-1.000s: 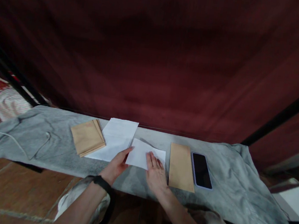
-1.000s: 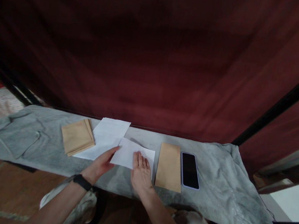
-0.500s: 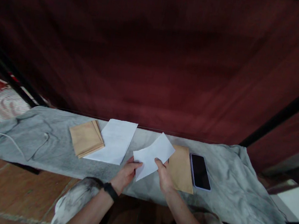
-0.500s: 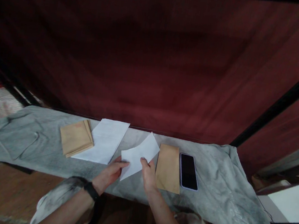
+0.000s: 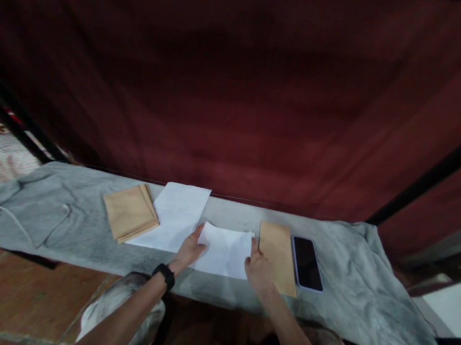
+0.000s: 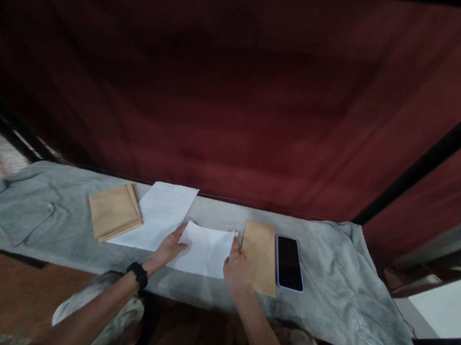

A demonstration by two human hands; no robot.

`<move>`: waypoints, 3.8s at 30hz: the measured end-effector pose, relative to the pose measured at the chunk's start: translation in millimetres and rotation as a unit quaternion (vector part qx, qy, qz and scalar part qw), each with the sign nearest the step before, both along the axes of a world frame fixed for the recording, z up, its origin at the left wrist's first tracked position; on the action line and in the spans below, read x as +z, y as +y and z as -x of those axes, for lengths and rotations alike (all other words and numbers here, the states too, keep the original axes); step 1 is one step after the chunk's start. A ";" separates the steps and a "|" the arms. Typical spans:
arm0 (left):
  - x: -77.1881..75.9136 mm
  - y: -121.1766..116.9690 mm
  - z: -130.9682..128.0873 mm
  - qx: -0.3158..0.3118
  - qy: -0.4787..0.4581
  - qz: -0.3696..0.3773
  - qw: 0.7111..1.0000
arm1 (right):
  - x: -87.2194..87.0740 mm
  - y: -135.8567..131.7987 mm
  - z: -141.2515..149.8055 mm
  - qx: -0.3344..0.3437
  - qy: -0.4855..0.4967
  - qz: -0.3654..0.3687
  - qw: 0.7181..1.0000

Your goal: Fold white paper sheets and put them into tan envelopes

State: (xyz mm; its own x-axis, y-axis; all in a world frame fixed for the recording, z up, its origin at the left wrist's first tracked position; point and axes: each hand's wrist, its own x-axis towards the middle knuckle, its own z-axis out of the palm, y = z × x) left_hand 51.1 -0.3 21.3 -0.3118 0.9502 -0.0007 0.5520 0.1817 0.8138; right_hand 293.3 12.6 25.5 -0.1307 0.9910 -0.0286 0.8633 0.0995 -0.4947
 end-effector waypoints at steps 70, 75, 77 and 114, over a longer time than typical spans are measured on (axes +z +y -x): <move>-35.3 -37.5 -13.1 -0.313 0.394 -0.115 0.856 | -42.9 22.8 41.1 0.095 -0.085 -0.142 0.982; -34.1 -33.9 -33.9 -0.224 0.383 -0.084 0.892 | -45.3 20.4 44.4 0.081 -0.090 -0.140 0.983; -35.6 -29.2 -48.5 -0.180 0.383 -0.072 0.903 | -47.1 19.2 45.8 0.081 -0.094 -0.133 0.983; -33.8 -7.0 -20.6 0.151 0.252 0.025 0.956 | -50.1 -3.2 48.9 0.093 -0.092 -0.096 0.987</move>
State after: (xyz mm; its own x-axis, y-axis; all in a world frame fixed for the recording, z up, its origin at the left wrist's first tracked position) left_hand 71.7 -7.3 -12.5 -0.5437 0.8201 0.1783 0.7881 0.4258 0.4446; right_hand 244.4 9.5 -24.6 -0.3204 0.9401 0.1164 0.8949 0.3407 -0.2883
